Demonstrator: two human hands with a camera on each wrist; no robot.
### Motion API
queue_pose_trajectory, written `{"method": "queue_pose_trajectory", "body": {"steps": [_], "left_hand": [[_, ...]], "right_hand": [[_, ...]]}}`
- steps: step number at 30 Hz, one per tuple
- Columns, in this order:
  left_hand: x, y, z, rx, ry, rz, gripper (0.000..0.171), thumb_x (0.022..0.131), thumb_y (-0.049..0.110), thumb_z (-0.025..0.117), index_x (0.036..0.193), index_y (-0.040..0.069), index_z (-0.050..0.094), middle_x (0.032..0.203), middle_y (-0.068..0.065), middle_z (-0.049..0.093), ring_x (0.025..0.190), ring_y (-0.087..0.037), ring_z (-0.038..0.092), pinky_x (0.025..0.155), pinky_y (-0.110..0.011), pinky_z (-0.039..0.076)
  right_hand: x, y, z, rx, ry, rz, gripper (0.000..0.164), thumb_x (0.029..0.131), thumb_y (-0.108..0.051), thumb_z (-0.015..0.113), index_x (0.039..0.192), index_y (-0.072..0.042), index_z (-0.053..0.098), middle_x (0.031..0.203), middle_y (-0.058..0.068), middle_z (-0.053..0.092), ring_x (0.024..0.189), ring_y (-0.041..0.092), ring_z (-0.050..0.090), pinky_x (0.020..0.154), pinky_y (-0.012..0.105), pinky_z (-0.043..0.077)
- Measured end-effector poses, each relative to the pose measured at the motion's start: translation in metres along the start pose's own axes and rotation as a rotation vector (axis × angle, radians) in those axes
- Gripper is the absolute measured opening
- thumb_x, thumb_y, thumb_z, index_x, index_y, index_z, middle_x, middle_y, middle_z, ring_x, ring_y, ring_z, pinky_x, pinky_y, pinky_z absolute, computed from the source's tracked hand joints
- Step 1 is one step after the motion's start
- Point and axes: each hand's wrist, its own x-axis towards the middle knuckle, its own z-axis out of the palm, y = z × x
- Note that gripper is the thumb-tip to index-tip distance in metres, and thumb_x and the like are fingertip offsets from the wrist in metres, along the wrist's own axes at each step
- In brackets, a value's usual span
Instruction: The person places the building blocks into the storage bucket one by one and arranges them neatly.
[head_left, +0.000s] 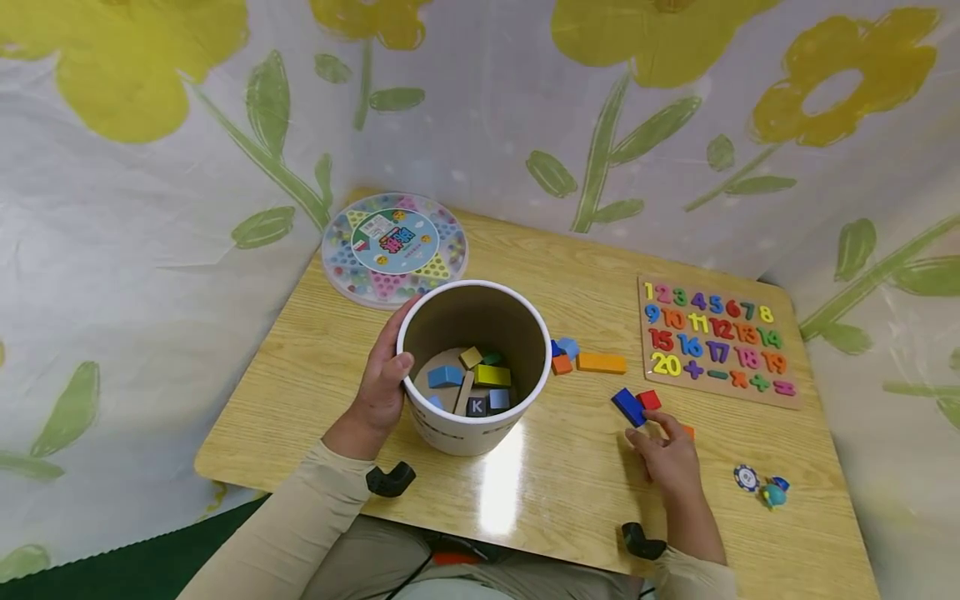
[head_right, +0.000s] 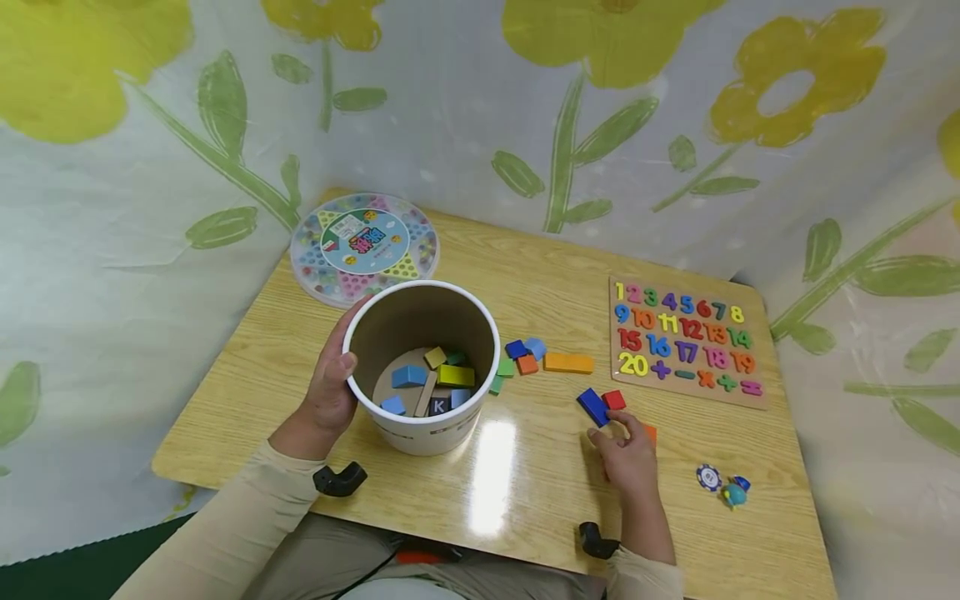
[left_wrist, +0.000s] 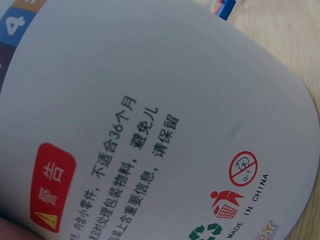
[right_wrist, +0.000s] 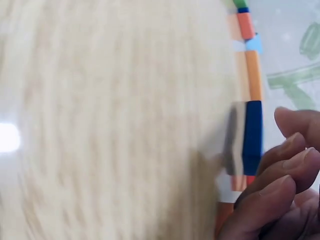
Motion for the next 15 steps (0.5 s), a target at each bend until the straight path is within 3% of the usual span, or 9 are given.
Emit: {"method": "queue_pose_trajectory", "body": {"steps": [8,15], "left_hand": [[0.000,0.002,0.001,0.003,0.002,-0.013,0.073,0.081,0.025,0.045,0.149,0.012,0.025,0.148,-0.010,0.029,0.133,-0.045,0.019,0.102,-0.050,0.027],[0.000,-0.001,0.000,0.018,-0.004,0.000,0.071,0.081,0.026,0.045,0.149,0.015,0.027,0.148,-0.010,0.029,0.133,-0.045,0.019,0.101,-0.051,0.028]], "right_hand": [[0.005,-0.003,0.004,-0.081,0.082,0.054,0.065,0.083,-0.034,0.070,0.140,-0.023,0.039,0.076,0.005,0.052,0.045,0.019,0.047,0.043,0.030,0.041],[0.012,-0.011,0.009,-0.334,0.093,0.033,0.061,0.084,-0.041,0.066,0.135,-0.016,0.045,0.094,0.009,0.051,0.076,0.023,0.049,0.057,0.030,0.041]]}}
